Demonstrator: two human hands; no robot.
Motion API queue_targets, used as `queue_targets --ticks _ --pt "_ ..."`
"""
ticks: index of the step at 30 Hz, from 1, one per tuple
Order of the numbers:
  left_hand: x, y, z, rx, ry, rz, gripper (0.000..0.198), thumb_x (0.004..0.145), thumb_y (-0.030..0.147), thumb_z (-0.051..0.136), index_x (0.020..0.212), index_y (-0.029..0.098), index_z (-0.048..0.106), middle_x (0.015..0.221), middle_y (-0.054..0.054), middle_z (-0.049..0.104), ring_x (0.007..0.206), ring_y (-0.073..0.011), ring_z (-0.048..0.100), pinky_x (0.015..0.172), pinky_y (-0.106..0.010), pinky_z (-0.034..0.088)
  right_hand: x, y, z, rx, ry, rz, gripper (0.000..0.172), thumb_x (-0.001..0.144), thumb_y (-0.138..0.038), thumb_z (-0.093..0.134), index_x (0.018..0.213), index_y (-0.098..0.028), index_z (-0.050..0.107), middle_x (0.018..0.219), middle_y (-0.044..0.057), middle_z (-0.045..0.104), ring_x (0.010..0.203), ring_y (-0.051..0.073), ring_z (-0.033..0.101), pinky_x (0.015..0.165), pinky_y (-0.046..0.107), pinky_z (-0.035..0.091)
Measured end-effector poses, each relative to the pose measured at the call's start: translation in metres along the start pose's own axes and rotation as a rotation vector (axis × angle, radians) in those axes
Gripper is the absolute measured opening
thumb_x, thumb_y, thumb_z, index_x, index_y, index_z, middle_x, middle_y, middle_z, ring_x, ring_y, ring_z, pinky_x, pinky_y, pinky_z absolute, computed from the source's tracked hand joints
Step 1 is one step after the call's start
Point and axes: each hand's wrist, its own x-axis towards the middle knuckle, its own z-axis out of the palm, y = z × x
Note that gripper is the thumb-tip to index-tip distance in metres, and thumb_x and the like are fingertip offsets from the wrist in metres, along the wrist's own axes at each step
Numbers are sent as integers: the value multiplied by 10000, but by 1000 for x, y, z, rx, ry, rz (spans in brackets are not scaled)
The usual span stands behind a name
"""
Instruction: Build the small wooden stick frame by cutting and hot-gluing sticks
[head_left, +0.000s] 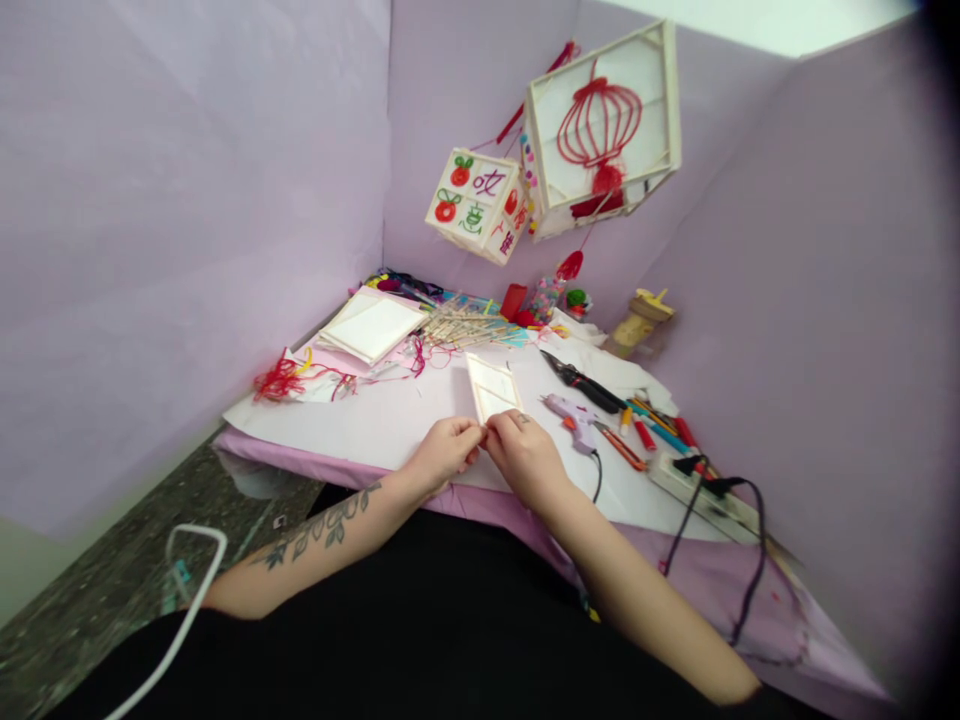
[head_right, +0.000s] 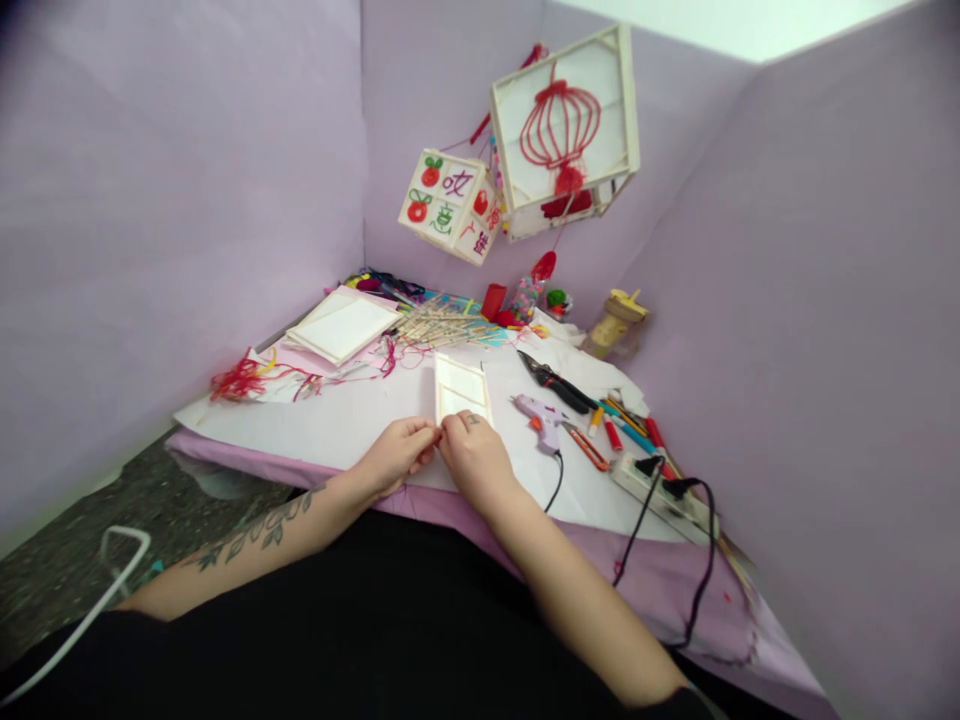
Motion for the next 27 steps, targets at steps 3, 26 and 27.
queue_targets --ticks 3,26,27 --pt "0 2 -1 -39 -18 -14 189 727 316 531 615 171 485 451 65 422 379 -52 304 386 -212 161 1 1 0 35 -3 -15 161 885 -117 451 828 -138 600 791 98 610 747 207 556 676 294 439" --pt "0 0 -4 -111 -119 1 289 725 418 588 650 171 458 494 68 407 438 -56 291 433 -219 153 1 3 -3 68 -19 -75 206 901 -101 420 852 -150 614 809 95 605 788 206 551 711 303 453" --pt "1 -1 -3 -109 -112 7 278 730 407 578 647 173 453 491 68 409 436 -57 292 431 -218 156 1 2 -2 57 -11 -74 205 903 -104 420 848 -150 612 807 94 603 788 206 548 712 303 451"
